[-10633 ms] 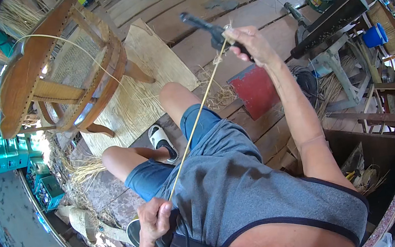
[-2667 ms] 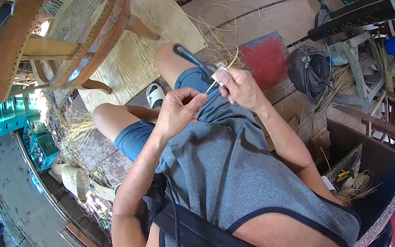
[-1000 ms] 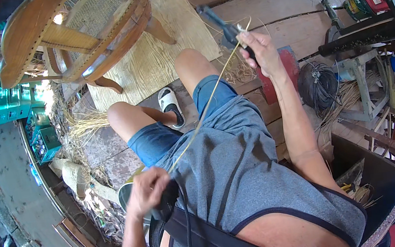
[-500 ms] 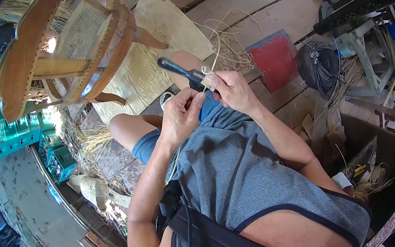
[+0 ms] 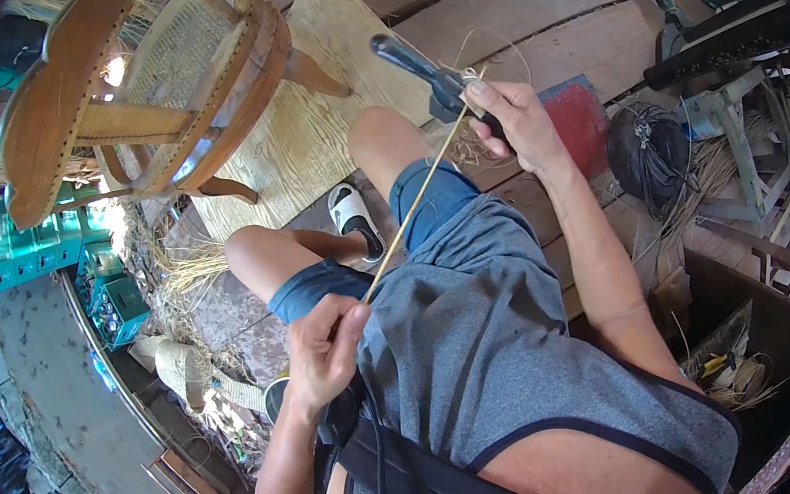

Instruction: Preparing and splitting natural reed/cane fibers using a hand blade to weave a wooden chair.

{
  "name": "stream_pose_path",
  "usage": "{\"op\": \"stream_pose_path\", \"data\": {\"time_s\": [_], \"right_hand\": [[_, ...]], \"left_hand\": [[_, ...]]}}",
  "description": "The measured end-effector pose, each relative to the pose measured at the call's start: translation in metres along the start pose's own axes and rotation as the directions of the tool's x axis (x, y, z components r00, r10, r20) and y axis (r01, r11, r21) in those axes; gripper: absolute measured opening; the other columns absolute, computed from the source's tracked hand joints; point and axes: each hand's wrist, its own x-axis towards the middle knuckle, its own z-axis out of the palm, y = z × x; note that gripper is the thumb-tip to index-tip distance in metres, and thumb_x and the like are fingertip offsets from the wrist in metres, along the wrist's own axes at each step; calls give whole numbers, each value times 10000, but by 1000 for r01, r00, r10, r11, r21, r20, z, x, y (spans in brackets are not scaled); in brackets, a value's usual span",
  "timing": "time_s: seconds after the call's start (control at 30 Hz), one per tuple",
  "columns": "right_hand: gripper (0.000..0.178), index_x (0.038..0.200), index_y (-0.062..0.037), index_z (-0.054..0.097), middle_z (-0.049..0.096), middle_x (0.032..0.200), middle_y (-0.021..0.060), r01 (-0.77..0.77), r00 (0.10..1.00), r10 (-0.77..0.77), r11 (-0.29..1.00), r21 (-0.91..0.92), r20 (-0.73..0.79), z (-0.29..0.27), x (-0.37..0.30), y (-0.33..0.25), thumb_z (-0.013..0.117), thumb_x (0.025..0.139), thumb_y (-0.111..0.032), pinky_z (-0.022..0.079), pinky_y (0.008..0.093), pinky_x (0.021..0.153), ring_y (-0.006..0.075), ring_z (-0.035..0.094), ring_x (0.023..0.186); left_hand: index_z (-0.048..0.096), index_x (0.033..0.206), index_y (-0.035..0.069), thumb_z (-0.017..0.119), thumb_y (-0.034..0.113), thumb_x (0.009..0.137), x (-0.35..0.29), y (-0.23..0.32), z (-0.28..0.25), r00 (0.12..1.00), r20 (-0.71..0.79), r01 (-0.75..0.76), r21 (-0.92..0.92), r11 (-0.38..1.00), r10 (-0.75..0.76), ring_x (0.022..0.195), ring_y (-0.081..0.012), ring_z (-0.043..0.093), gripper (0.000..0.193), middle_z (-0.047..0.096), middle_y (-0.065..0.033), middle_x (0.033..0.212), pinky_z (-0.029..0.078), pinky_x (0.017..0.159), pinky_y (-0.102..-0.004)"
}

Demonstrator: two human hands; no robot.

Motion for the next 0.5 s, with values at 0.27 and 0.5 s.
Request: {"op": "stream_pose_path", "data": {"time_s": [0.27, 0.5], "right_hand": [[344, 982, 0, 631, 529, 624, -3, 82, 992, -87, 995, -63, -87, -12, 4, -22, 517, 993, -324, 317, 174, 374, 35, 417, 429], [379, 835, -15, 645, 558, 568, 59, 165, 976, -216, 847, -505, -42, 59, -41, -13, 488, 998, -319, 435, 316, 496, 141, 553, 513]], "left_hand": [[612, 814, -10, 645, 176, 894, -42, -36, -51, 978, 130, 141, 174, 975, -164, 630, -235, 597, 204, 606, -104, 676, 469, 599, -341], [622, 950, -20, 638, 294, 922, 112, -16, 34, 992, 38, -116, -110, 987, 120, 717, -215, 610, 315, 652, -129, 836, 477, 633, -330]]}}
